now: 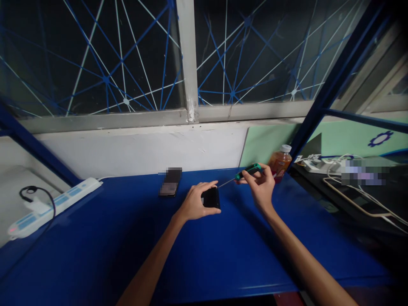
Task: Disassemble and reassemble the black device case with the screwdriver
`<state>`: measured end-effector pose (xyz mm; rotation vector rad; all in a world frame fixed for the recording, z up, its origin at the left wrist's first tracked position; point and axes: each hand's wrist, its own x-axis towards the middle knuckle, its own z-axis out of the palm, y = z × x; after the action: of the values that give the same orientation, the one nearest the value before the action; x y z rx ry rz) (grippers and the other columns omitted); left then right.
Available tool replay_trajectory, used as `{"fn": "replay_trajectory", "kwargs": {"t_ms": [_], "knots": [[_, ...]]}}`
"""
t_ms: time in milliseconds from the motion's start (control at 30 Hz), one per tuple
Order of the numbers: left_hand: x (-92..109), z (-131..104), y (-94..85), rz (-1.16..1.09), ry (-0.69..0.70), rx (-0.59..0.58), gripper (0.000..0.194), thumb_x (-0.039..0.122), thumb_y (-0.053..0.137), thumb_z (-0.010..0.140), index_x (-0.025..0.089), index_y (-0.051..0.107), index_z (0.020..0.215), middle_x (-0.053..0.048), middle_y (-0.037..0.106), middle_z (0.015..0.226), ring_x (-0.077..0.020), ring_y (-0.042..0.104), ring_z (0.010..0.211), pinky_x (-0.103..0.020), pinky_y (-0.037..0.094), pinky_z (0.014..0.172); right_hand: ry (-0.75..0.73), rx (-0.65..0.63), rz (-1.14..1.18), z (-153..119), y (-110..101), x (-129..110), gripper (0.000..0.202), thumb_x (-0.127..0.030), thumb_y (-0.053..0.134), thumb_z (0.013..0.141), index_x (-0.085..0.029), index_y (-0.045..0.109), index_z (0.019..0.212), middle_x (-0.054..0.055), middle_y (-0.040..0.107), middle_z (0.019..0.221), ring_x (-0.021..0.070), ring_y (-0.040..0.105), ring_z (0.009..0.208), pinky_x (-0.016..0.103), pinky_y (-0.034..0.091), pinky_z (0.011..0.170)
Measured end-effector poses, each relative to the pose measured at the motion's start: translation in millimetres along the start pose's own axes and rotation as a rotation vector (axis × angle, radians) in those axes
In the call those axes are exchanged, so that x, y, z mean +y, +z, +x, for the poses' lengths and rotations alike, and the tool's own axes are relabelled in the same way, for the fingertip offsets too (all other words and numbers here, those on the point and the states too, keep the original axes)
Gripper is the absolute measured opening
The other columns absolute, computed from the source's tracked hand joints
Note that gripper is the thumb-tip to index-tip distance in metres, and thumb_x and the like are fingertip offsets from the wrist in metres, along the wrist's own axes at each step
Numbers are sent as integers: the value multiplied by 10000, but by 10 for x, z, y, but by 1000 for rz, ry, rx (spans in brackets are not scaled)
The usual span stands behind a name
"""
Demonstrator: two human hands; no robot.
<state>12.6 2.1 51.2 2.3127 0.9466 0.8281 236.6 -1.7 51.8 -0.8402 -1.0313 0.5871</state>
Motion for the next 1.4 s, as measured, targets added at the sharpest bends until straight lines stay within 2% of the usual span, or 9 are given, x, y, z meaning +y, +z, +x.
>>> {"fn": "replay_trajectory", "kwargs": {"t_ms": [233, 433, 633, 767, 867, 1067, 1133, 1267, 1400], "knots": [[10, -4, 5, -14, 8, -2, 815, 429, 807, 615, 301, 465, 1343, -48, 618, 1218, -291, 545, 1116, -511, 386, 970, -8, -7, -181, -10, -19, -18, 439, -323, 709, 771, -214, 499, 1141, -73, 574, 526, 144, 589, 397, 264, 517, 429], [-16, -9, -3, 14, -2, 20, 811, 441, 807, 609, 297, 476, 1335, -50, 629, 1202, -291, 547, 1113, -516, 374, 982, 32, -103, -2, -4, -42, 10, 326, -354, 597, 844, -215, 502, 1123, 19, 647, 801, 149, 642, 556, 266, 522, 449], [-32, -11, -12, 2, -6, 8, 814, 456, 796, 617, 296, 468, 1345, -60, 622, 1220, -305, 542, 1133, -533, 363, 995, -20, -42, -189, -16, -46, -24, 354, -318, 629, 838, -202, 540, 1161, -56, 554, 546, 124, 576, 428, 261, 507, 471], [-64, -17, -7, 10, -19, 3, 824, 473, 789, 613, 302, 464, 1351, -61, 618, 1231, -328, 524, 1162, -578, 320, 1020, 41, -162, -91, 12, -72, 13, 367, -360, 541, 885, -224, 468, 1218, 7, 637, 767, 135, 622, 519, 289, 547, 499], [-78, -18, -15, 8, -23, 2, 824, 473, 789, 611, 303, 466, 1350, -61, 627, 1217, -321, 544, 1137, -581, 305, 1033, 46, -214, -42, 24, -72, 38, 393, -361, 583, 854, -233, 447, 1199, 45, 644, 917, 148, 643, 579, 291, 550, 482], [-80, -17, -42, 9, -21, 0, 828, 461, 790, 610, 303, 462, 1354, -69, 628, 1211, -330, 525, 1163, -578, 324, 1015, -2, -96, -187, 12, -52, 67, 377, -338, 679, 799, -209, 520, 1117, -54, 569, 568, 133, 578, 431, 272, 512, 460], [-82, -18, -45, 3, -18, 2, 825, 458, 786, 616, 301, 458, 1356, -73, 624, 1214, -327, 533, 1151, -577, 333, 1007, 22, -103, -182, 21, -67, 91, 350, -355, 652, 820, -211, 514, 1108, -50, 580, 583, 133, 588, 440, 270, 517, 464], [-79, -18, -44, -3, -11, 14, 814, 464, 788, 614, 291, 471, 1344, -68, 634, 1195, -310, 560, 1108, -567, 328, 1014, 76, -194, -71, 39, -89, 110, 396, -389, 612, 835, -223, 463, 1163, 31, 658, 865, 144, 637, 546, 295, 551, 486], [-64, -16, -46, 4, -16, 4, 820, 465, 799, 604, 294, 476, 1338, -63, 634, 1193, -306, 556, 1105, -554, 360, 987, 29, -127, -169, 15, -63, 74, 444, -352, 672, 796, -208, 481, 1170, -24, 616, 662, 139, 601, 478, 274, 520, 459]]}}
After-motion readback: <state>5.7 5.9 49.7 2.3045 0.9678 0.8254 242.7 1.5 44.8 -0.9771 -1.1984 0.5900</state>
